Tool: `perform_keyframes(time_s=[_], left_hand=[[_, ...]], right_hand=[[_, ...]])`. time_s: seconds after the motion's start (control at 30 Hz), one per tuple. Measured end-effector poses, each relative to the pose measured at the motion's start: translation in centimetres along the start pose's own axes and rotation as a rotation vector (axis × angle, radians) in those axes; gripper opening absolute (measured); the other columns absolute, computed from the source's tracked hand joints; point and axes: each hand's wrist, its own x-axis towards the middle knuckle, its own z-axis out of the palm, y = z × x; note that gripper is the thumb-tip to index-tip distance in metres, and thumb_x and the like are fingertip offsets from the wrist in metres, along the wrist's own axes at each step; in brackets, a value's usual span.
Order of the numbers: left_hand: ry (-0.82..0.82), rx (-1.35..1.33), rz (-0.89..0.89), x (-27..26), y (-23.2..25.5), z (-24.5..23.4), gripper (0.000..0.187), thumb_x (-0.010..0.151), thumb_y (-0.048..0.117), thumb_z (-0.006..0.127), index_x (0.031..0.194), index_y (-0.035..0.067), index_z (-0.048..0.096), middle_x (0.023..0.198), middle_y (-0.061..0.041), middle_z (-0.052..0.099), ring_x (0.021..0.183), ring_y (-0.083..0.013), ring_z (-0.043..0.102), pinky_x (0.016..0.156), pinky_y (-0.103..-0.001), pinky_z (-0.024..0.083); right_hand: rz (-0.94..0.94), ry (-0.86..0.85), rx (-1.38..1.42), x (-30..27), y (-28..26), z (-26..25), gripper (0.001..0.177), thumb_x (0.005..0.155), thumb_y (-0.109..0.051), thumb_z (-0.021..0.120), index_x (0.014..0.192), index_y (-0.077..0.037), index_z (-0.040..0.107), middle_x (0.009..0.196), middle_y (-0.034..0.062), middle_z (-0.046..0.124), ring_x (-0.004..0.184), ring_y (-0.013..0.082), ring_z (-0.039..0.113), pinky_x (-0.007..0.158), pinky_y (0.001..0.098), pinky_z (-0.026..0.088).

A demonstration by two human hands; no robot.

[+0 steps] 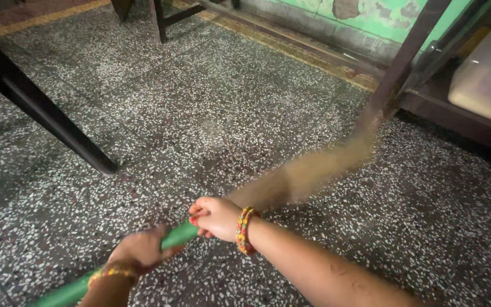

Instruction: The person sweeps the floor using a broom, moving the bristles across the patterned tiles and under a chair and a storage shelf to gather debris.

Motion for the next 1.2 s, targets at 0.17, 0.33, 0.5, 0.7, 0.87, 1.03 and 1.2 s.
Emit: perform_keyframes(time_s=[0.17, 0.33, 0.5, 0.7, 0.87, 1.03, 1.2], left_hand=[[-0.008, 0.036, -0.087, 0.6, -4.4, 6.3, 0.070, 0.104, 0.079, 0.070, 0.151, 0.027, 0.070, 0.132, -0.012, 0.091, 0.128, -0.0344, 0.089, 0.120, -0.053, 0.069], [0.085, -0.055, -0.320, 4.9, -6.4, 6.0, 0.090, 0.113, 0.090, 0.059, 0.156, 0.011, 0.070, 0.143, -0.026, 0.081, 0.138, -0.0436, 0.082, 0.120, -0.058, 0.065], [0.262, -0.280, -0.415, 3.8, -1.9, 1.2, 0.088, 0.109, 0.084, 0.056, 0.166, 0.018, 0.068, 0.149, -0.029, 0.084, 0.145, -0.0476, 0.080, 0.125, -0.060, 0.063], [0.060, 0.016, -0.099, 1.3, 6.0, -3.2, 0.086, 0.109, 0.090, 0.056, 0.157, 0.020, 0.069, 0.141, -0.017, 0.087, 0.134, -0.0366, 0.086, 0.121, -0.054, 0.066], [-0.097, 0.205, 0.287, 1.4, 16.8, -4.2, 0.070, 0.111, 0.080, 0.056, 0.149, 0.024, 0.071, 0.126, -0.013, 0.091, 0.116, -0.0327, 0.090, 0.107, -0.053, 0.071], [-0.038, 0.294, 0.285, 2.7, 21.4, -3.8, 0.074, 0.112, 0.081, 0.065, 0.152, 0.019, 0.069, 0.139, -0.015, 0.083, 0.127, -0.0350, 0.083, 0.111, -0.054, 0.069], [-0.098, -0.068, -0.186, 3.2, 17.4, -5.9, 0.066, 0.123, 0.067, 0.054, 0.161, 0.015, 0.066, 0.143, -0.021, 0.087, 0.128, -0.0358, 0.091, 0.113, -0.055, 0.072]], right_hand=[[-0.037, -0.048, 0.048, -0.1, 2.9, -1.6, 0.027, 0.116, -0.011, 0.068, 0.141, -0.002, 0.073, 0.120, 0.0070, 0.082, 0.093, 0.0147, 0.080, 0.076, 0.0317, 0.066], [0.002, -0.004, 0.083, -0.4, 2.3, -4.4, 0.025, 0.116, -0.012, 0.067, 0.137, -0.002, 0.076, 0.123, 0.0058, 0.082, 0.095, 0.0142, 0.081, 0.078, 0.0302, 0.068], [-0.034, 0.042, 0.170, -1.1, 0.8, -6.7, 0.026, 0.118, -0.012, 0.066, 0.140, -0.001, 0.074, 0.122, 0.0062, 0.081, 0.097, 0.0157, 0.083, 0.081, 0.0316, 0.070], [-0.148, 0.091, 0.274, -2.1, 0.7, -10.5, 0.028, 0.119, -0.010, 0.063, 0.144, -0.002, 0.074, 0.123, 0.0083, 0.081, 0.098, 0.0172, 0.084, 0.081, 0.0324, 0.069], [-0.090, 0.203, 0.292, -4.9, 1.8, -14.5, 0.026, 0.119, -0.013, 0.068, 0.142, -0.003, 0.075, 0.127, 0.0099, 0.084, 0.100, 0.0171, 0.085, 0.083, 0.0321, 0.071], [-0.001, 0.266, 0.360, -7.7, 4.4, -18.1, 0.026, 0.117, -0.015, 0.070, 0.140, -0.004, 0.076, 0.127, 0.0100, 0.086, 0.099, 0.0187, 0.088, 0.082, 0.0342, 0.072], [0.022, 0.349, 0.433, -9.4, 6.0, -20.7, 0.028, 0.117, -0.011, 0.061, 0.140, -0.003, 0.075, 0.126, 0.0102, 0.084, 0.098, 0.0185, 0.085, 0.084, 0.0360, 0.073]])
